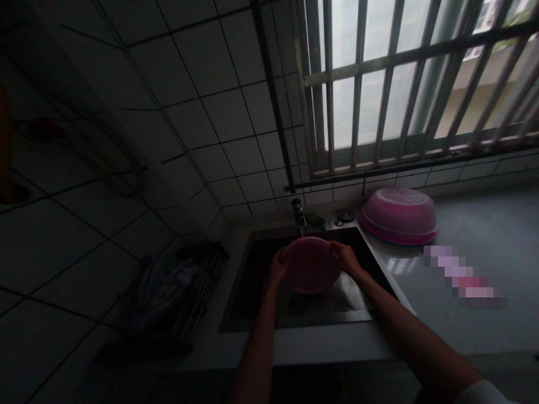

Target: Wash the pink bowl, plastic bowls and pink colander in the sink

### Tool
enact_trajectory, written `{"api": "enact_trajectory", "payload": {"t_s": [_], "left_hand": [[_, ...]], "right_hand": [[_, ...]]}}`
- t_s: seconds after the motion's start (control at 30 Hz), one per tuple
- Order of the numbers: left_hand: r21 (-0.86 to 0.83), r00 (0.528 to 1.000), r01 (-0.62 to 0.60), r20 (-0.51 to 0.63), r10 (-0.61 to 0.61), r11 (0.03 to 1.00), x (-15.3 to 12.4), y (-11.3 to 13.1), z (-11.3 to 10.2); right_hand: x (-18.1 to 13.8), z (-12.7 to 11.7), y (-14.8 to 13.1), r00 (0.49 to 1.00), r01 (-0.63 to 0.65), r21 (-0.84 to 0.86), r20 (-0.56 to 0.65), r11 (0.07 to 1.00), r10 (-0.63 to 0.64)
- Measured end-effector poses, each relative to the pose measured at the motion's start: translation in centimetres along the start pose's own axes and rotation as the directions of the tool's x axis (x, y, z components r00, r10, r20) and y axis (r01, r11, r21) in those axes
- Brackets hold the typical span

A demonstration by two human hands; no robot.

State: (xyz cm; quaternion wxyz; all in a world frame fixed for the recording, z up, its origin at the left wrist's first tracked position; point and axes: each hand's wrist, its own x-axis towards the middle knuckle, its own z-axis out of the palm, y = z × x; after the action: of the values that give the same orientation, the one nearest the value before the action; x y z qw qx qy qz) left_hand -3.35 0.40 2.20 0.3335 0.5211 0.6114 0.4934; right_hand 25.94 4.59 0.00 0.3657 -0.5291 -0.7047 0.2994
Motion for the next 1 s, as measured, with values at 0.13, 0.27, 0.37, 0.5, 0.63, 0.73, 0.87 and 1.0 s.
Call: {"api": "enact_trajectory", "payload": {"t_s": [0.13, 0.27, 0.37, 0.5, 0.63, 0.73, 0.87, 1.0], "left_hand": [[-0.010, 0.999, 0.011, 0.037, -0.011, 1.000, -0.1, 0.4, -0.1], [0.073, 0.992, 0.112, -0.074, -0.107, 0.991, 0.1, 0.3, -0.4], [0.017, 0.986, 0.127, -0.112, -0.125, 0.992, 0.3, 0.0, -0.7], [-0.034, 0.981, 0.161, -0.102, -0.164, 0.986, 0.5, -0.1, -0.6], [0.034, 0.993, -0.002, -0.122, 0.006, 0.999, 0.3, 0.1, 0.1], [0.034, 0.997, -0.056, -0.051, 0.058, 0.998, 0.2, 0.2, 0.6], [0.016, 0.998, -0.019, -0.056, 0.020, 1.000, 0.6, 0.3, 0.4], [-0.045, 0.993, 0.027, -0.117, -0.032, 0.999, 1.0, -0.1, -0.3]], "right_hand": [[-0.2, 0.1, -1.5, 0.997, 0.075, 0.165, -0.025, 0.983, -0.072], [0.1, -0.2, -1.2, 0.997, 0.070, 0.272, -0.005, 0.960, -0.071], [0.1, -0.4, -0.1, 0.994, 0.032, 0.185, 0.101, 0.982, -0.051], [-0.1, -0.6, 0.4, 0.984, -0.043, -0.032, 0.170, 0.999, 0.047], [-0.2, -0.2, -0.5, 0.997, -0.031, -0.061, 0.066, 0.998, 0.035], [-0.1, 0.6, -0.9, 0.999, -0.015, -0.008, 0.040, 1.000, 0.015], [0.3, 1.0, 0.1, 0.998, 0.037, 0.132, 0.051, 0.991, -0.044], [0.6, 0.2, 1.5, 0.991, -0.026, 0.025, 0.132, 0.999, 0.023]]}}
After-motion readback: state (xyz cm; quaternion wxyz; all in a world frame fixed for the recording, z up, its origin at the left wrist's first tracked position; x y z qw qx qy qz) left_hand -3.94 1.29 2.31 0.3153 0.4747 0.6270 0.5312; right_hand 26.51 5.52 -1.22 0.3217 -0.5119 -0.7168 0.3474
